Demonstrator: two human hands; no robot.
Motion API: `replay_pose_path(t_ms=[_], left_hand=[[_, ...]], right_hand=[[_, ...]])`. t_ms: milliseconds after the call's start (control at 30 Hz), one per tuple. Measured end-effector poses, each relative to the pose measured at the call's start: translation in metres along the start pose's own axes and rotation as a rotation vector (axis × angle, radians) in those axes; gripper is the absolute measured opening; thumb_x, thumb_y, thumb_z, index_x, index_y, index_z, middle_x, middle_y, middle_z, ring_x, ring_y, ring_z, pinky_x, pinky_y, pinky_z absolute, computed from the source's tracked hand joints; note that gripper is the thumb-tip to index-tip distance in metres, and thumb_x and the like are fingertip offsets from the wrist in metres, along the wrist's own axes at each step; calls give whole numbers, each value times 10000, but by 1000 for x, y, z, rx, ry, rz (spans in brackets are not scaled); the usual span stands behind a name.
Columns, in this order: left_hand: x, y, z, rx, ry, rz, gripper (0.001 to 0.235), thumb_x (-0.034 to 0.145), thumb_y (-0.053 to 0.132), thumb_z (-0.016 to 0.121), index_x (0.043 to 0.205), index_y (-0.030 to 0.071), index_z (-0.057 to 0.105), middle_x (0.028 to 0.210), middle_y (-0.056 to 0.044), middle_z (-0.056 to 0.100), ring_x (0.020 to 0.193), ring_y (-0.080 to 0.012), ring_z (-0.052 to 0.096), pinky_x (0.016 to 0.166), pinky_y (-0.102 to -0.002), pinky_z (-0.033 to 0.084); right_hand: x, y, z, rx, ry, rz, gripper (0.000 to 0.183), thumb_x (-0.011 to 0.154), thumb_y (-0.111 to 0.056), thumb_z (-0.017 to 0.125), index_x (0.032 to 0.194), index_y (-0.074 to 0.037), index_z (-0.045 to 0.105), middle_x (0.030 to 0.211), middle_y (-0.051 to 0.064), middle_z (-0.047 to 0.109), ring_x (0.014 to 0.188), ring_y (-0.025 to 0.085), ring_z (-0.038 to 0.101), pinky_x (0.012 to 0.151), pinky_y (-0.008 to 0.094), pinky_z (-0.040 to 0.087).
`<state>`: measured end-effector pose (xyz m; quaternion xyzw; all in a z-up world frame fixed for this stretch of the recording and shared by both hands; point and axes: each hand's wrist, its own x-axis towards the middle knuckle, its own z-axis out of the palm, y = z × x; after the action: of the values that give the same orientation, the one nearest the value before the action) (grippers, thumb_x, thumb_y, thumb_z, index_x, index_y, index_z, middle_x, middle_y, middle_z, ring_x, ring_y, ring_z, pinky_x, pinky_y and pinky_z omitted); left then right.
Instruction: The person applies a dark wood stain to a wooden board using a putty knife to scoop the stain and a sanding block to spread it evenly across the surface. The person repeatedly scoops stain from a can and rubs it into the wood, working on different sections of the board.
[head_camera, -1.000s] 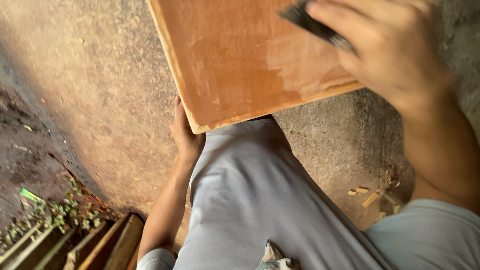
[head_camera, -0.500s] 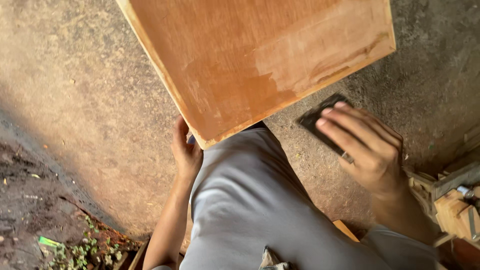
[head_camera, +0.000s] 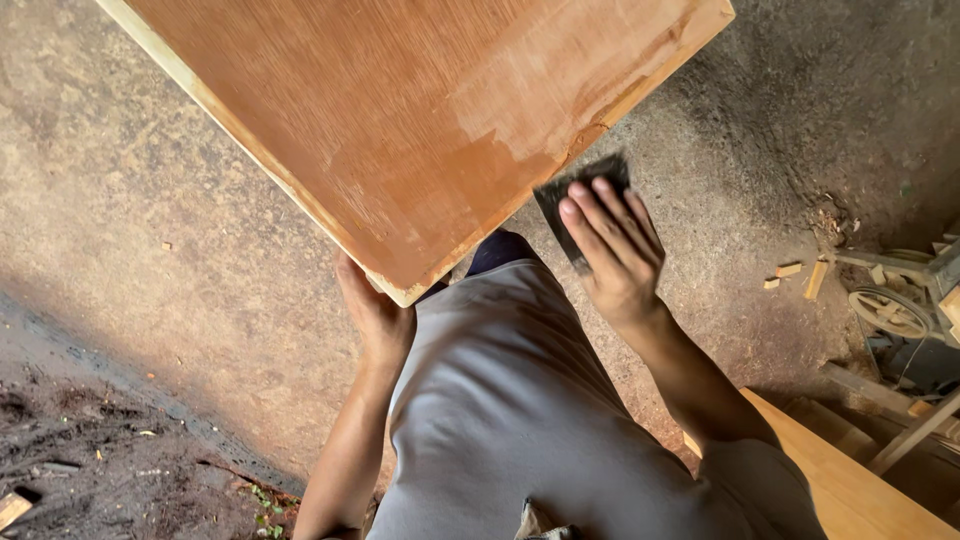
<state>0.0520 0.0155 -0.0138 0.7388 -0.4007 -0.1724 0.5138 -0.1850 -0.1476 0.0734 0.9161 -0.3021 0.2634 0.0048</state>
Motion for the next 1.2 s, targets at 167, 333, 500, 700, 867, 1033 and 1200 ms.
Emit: replay_pose_path(t_ms=[167,333,500,700,867,1033,1200], left_hand=[[5,2,-2,-5,36,114,783,971,107,773,1577,11,287,1545,-254,438,1433,-424,466,1215,-505,404],[8,4,-5,-16,-2,54,806,953,145,807,1559,-2,295,1539,-257,434,1430,-424,452,1197,-501,409],[9,4,-5,-5,5,114,794,962,100,795,1562,-7,286,1574,-267,409,1459,-432,435,1226,-517,386],[12,-1,-4,-22,70,278,809,1006,30,765,1547,14,164,1606,-222,407,1463,-391,427,1231,-472,373],[12,1,-4,-23,21,154,785,928,-19,782,1543,-4,294,1536,-280,425,1428,-432,460,1197,-511,416],[12,3,-6,-16,11,134,758,930,-58,747,1543,-13,304,1538,-273,433,1446,-435,458,1210,-513,419],[12,5,-6,-46,22,131,761,929,-32,757,1542,-14,306,1562,-278,405,1459,-430,432,1220,-509,392]], right_hand=[[22,12,-40,42,39,-32,242,1045,26,703,1286,16,684,1279,207,717,1302,408,666,1073,545,625],[76,41,-63,-107,-208,113,378,989,98,625,1359,45,683,1292,238,728,1075,324,763,875,388,674],[95,0,-56,-166,-422,171,300,978,104,687,1272,55,722,1157,244,752,790,278,757,562,343,625],[86,-39,-73,-25,-367,-27,300,958,72,715,1256,34,715,1194,216,737,1036,325,758,864,404,661],[102,-25,-56,-87,-294,-23,311,979,78,703,1288,40,708,1261,222,730,1150,348,741,970,413,651],[80,-44,-52,-126,-344,-84,390,860,100,616,1233,54,718,1212,233,740,1099,359,749,930,448,657],[106,-6,-61,-130,-304,64,244,1015,151,651,1214,64,761,1114,256,776,594,192,703,369,254,506]])
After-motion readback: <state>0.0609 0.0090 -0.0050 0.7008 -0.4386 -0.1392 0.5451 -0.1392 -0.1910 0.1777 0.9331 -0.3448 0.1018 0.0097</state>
